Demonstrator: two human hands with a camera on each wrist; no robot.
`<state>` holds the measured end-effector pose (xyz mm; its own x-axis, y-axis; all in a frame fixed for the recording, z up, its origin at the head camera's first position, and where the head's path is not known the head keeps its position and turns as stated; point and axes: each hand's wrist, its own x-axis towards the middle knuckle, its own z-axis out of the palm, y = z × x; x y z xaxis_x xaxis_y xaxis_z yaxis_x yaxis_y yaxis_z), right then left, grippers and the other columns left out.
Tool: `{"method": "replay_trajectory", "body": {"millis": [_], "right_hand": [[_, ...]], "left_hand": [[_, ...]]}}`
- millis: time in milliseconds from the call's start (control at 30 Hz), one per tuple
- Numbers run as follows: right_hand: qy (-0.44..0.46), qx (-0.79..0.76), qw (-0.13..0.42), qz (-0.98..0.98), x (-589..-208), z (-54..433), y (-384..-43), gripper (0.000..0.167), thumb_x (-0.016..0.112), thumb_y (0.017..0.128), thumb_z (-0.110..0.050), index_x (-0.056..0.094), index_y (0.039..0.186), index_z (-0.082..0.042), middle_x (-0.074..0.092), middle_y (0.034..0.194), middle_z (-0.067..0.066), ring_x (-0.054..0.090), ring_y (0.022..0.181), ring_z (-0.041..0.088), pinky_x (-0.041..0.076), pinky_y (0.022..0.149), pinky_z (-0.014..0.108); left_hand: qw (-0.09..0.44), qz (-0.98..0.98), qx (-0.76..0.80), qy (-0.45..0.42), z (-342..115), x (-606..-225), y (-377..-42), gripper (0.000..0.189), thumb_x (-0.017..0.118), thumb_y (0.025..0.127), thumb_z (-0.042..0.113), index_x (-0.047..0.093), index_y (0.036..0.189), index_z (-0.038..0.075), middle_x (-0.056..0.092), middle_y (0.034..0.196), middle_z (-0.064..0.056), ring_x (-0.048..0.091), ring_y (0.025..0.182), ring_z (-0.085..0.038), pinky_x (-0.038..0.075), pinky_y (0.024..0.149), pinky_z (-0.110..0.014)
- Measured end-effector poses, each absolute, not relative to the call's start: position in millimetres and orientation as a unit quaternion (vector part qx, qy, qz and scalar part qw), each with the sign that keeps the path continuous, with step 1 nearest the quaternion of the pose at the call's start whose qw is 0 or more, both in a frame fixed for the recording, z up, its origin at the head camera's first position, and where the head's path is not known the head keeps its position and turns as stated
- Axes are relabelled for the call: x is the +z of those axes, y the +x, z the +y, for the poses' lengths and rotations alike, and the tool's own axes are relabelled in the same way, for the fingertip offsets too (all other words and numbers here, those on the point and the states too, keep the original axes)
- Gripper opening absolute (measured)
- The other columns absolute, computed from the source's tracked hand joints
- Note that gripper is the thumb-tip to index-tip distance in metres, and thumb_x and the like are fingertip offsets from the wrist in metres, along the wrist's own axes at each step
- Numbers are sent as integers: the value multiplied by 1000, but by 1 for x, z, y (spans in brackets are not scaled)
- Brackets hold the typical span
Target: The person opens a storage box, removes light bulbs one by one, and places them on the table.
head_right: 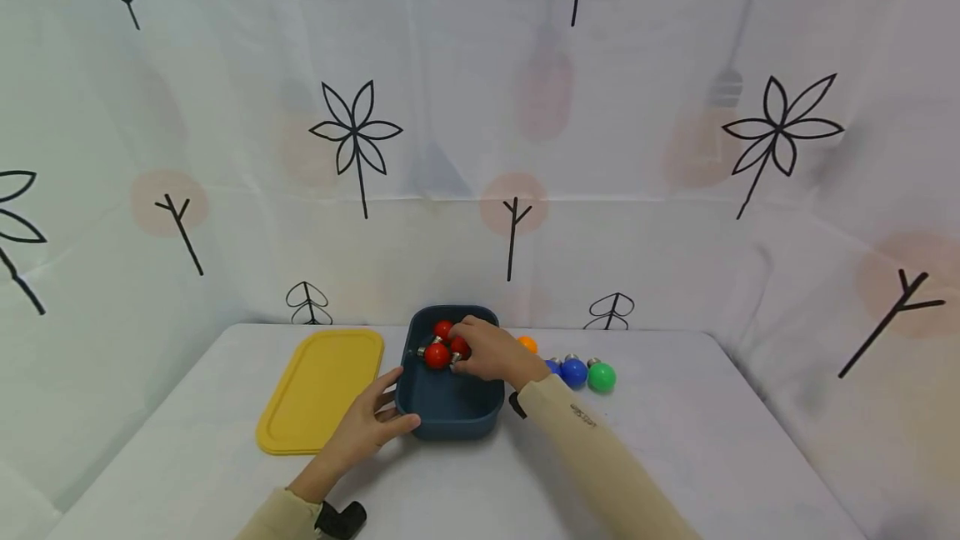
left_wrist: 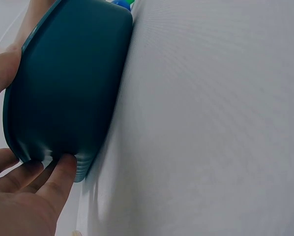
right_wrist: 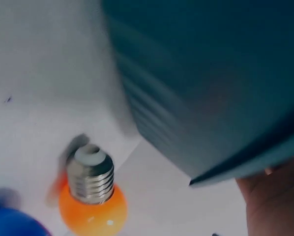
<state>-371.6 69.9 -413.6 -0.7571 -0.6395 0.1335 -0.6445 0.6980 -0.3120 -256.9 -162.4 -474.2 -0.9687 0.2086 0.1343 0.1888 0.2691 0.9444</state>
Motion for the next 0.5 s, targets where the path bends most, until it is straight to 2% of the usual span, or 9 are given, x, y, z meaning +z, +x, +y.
{"method": "replay_trajectory", "body": {"millis": [300, 500], "right_hand": [[317, 133, 4, -939, -418, 60, -375, 54, 77, 81, -32, 58, 128, -15, 54, 124, 3, 54, 101, 18, 52, 91, 40], [314, 132, -4, -940, -421, 58, -378, 56, 78, 80, -33, 58, 129, -15, 53, 124, 3, 53, 103, 19, 52, 91, 40]], "left_hand": [[11, 797, 591, 125, -161, -469, -254, 85, 76, 83, 22, 26, 150, 6, 26, 152, -22, 41, 130, -42, 44, 99, -46], [7, 799, 588, 126, -161, -468, -253, 87, 77, 82, 28, 27, 150, 7, 27, 152, -20, 42, 130, -41, 45, 99, -44]]}}
